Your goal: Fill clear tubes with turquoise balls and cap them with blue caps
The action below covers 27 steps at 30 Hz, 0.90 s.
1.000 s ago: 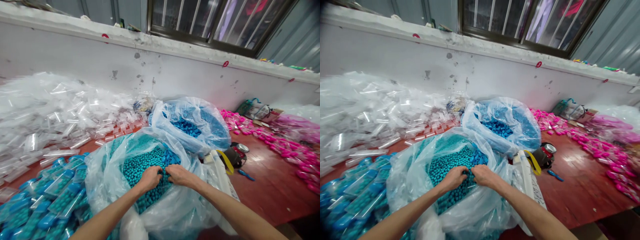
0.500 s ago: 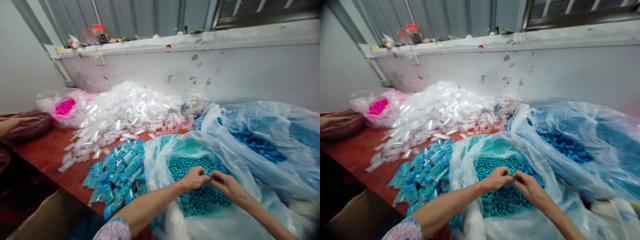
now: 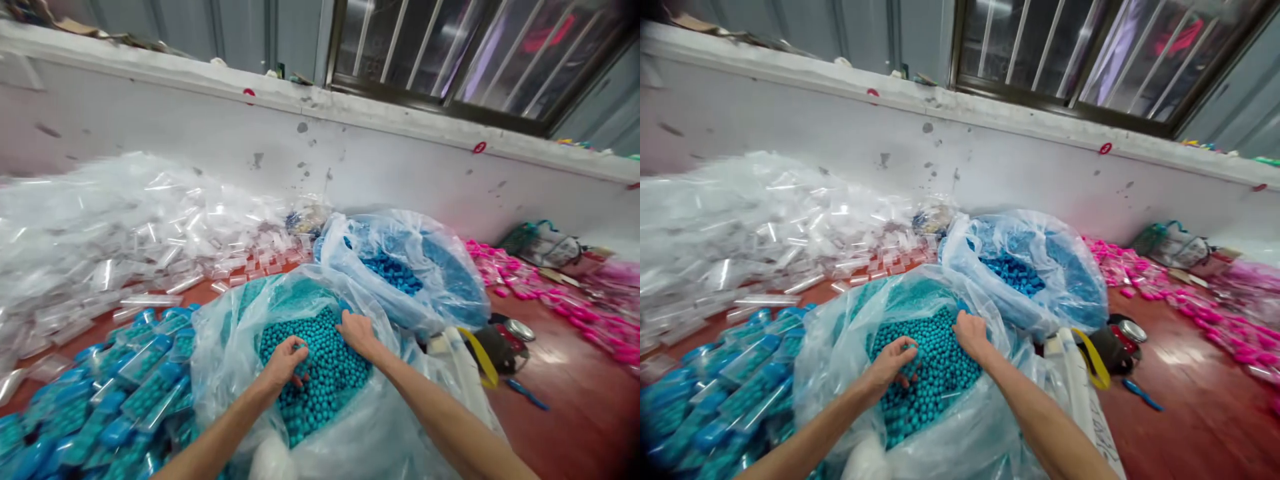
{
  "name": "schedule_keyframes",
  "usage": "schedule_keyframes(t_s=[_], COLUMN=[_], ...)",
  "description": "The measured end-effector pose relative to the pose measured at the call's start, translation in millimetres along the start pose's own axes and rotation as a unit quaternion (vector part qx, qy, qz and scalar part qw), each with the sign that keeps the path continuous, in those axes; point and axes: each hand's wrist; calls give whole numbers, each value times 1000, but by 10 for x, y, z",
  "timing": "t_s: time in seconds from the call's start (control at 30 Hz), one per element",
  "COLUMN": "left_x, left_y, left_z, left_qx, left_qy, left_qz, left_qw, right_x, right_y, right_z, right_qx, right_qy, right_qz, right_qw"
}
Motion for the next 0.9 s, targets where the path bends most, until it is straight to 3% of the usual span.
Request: schedule_keyframes(t_s=[0.1,0.27,0.47,0.6,0.8,0.9], left_x=[4,-12,-10,-5,16,20], left_y=[-28,-80,-96,-81,-37,-25], left_z=[31,21,4,26,58,65], left_qx=[3,4,34,48,36,40], left_qy=[-14,-48,-9,-11,-13,-16], left_qz=[29,50,44,47,54,62], left_qw=[999,998,998,998,998,997], right_x=[82,16,33,-1,-90,-86], right_y=[-119,-177,-380,-451,-462,-475], right_z=[125,254,371,460,537,552], right_qx=[-5,-140,-183,-167,-118,-142], right_qy=[19,7,74,79,69,70], right_qz=[45,54,-126,-223,-219,-257], right_qw=[999,989,972,957,966,953])
Point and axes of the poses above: each hand's wrist, its own z-axis away from the middle knuckle, its own x-axis out of the palm, y = z × x
